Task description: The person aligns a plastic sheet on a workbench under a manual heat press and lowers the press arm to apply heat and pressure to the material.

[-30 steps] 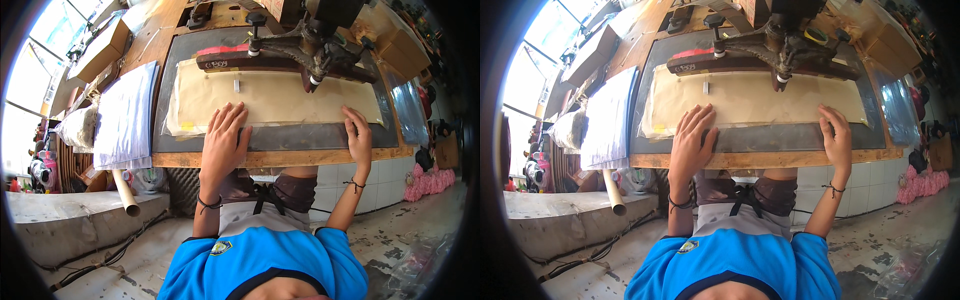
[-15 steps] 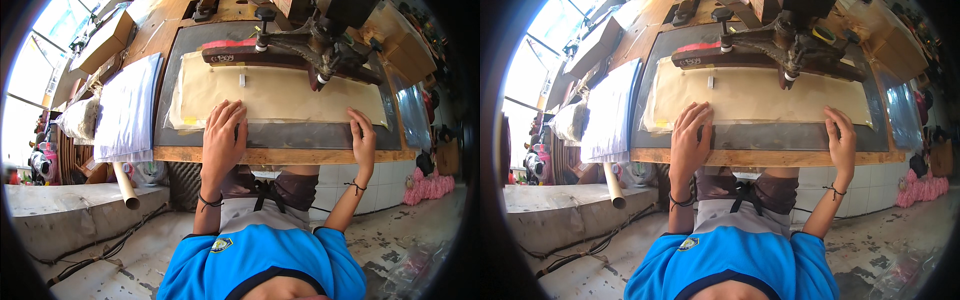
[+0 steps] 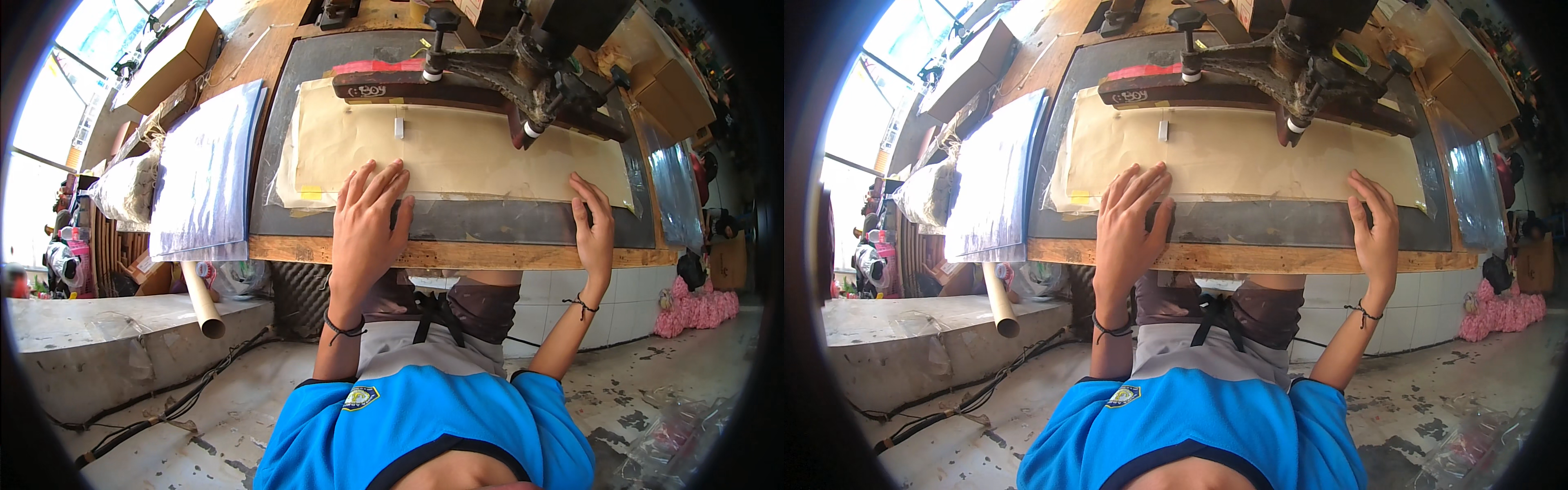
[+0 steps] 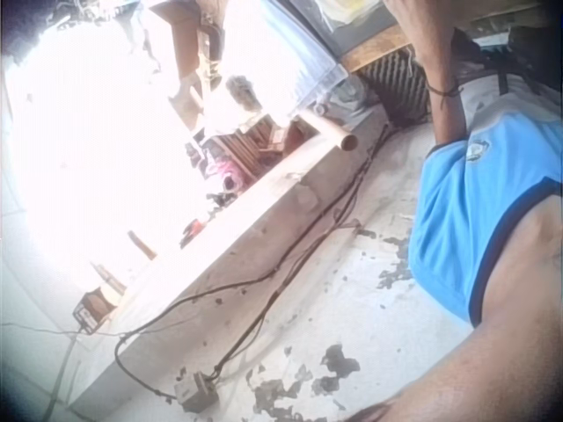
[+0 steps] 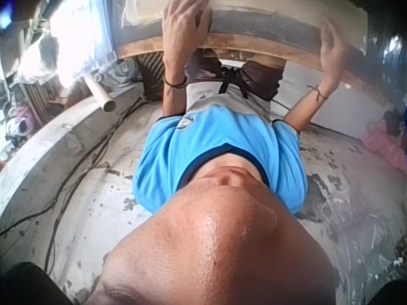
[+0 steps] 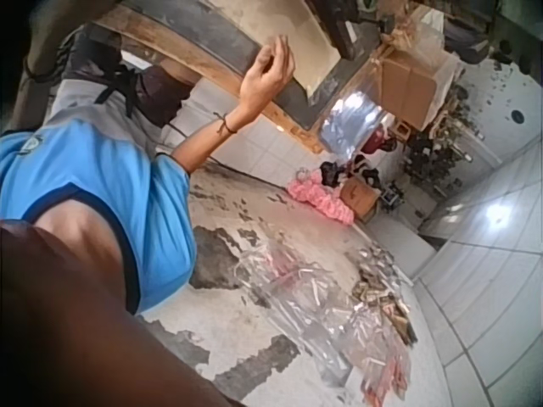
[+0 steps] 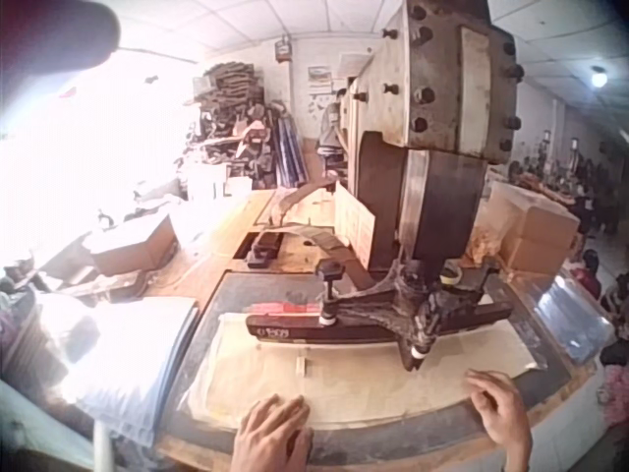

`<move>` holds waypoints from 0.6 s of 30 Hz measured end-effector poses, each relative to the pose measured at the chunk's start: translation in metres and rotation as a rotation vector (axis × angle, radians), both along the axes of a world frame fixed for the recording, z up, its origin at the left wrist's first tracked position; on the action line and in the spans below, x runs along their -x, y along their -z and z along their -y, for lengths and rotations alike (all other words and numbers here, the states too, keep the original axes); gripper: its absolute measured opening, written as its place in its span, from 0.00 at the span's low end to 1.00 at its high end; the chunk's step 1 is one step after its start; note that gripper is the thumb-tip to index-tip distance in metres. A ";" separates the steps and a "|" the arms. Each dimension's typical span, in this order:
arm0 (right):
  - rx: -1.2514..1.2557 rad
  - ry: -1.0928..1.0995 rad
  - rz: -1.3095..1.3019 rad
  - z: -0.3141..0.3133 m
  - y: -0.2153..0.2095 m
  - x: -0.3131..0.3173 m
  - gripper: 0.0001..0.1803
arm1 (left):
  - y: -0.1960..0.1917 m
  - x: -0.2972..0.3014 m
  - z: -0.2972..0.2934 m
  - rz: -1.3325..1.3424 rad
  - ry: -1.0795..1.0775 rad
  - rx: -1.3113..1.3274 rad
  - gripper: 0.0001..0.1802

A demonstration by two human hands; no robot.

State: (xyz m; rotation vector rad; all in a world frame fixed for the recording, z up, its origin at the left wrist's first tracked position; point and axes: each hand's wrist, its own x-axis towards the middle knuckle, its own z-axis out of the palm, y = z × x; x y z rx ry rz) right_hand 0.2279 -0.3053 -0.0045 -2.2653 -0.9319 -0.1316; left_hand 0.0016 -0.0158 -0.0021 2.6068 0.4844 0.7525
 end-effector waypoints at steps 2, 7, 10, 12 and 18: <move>0.000 -0.004 0.010 0.001 0.001 0.000 0.22 | 0.000 0.000 0.001 -0.015 -0.016 -0.006 0.18; -0.011 -0.013 0.021 0.000 0.000 0.001 0.22 | -0.001 0.000 0.002 0.009 -0.041 0.020 0.17; -0.030 -0.006 0.008 0.000 -0.001 0.002 0.22 | 0.000 0.002 0.001 0.023 -0.036 0.053 0.16; -0.036 -0.004 0.003 0.000 0.000 0.001 0.21 | 0.000 0.002 0.001 0.026 -0.033 0.054 0.15; -0.035 -0.006 0.006 0.000 0.002 0.000 0.20 | 0.000 0.002 0.002 0.022 -0.040 0.047 0.15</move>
